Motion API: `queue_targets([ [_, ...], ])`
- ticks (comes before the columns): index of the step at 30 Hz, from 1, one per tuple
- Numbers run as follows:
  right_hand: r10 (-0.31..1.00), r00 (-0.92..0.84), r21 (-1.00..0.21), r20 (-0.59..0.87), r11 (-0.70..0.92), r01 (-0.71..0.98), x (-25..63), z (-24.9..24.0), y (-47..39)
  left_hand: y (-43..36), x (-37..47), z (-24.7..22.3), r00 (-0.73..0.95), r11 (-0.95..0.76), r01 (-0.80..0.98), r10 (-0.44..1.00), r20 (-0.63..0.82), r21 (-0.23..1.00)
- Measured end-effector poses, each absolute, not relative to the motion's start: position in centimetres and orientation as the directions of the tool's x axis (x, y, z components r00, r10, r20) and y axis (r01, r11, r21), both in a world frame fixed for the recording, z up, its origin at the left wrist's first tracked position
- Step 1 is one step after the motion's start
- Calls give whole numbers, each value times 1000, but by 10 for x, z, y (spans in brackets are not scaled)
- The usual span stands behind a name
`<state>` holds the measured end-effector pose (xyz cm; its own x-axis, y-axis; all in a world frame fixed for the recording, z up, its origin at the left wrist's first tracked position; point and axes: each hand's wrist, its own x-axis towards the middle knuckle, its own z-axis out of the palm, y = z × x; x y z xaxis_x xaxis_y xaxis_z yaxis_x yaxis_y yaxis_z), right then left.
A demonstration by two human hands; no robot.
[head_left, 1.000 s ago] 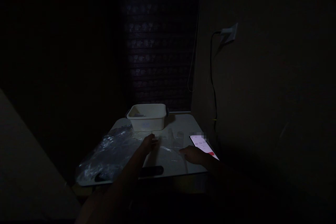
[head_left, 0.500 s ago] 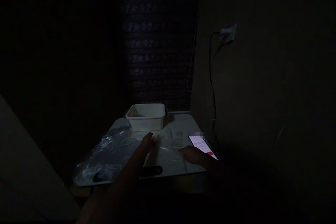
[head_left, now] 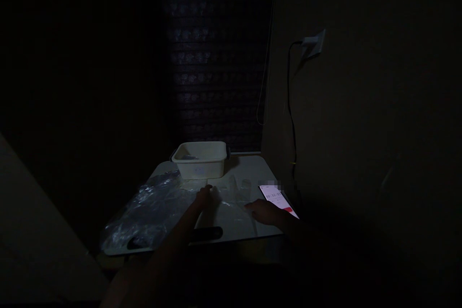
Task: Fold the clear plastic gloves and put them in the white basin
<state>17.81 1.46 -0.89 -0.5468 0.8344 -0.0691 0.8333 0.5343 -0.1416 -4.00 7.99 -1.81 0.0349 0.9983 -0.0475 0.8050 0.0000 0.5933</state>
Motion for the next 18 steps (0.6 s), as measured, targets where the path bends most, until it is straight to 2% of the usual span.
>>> queue_targets([
  [4,832,-550,-139,-69,538,831,178,-9,15,79,-40,-23,68,-80,777,997,43,625],
  [11,838,-542,-127,-61,532,837,180,-13,17,84,-41,-25,56,-111,721,993,102,684],
  [15,833,-551,-121,-55,542,831,180,-15,18,80,-44,-29,130,-186,707,983,133,682],
  [18,831,-553,-120,-56,544,830,179,-16,19,73,-45,-31,246,-303,708,953,179,638],
])
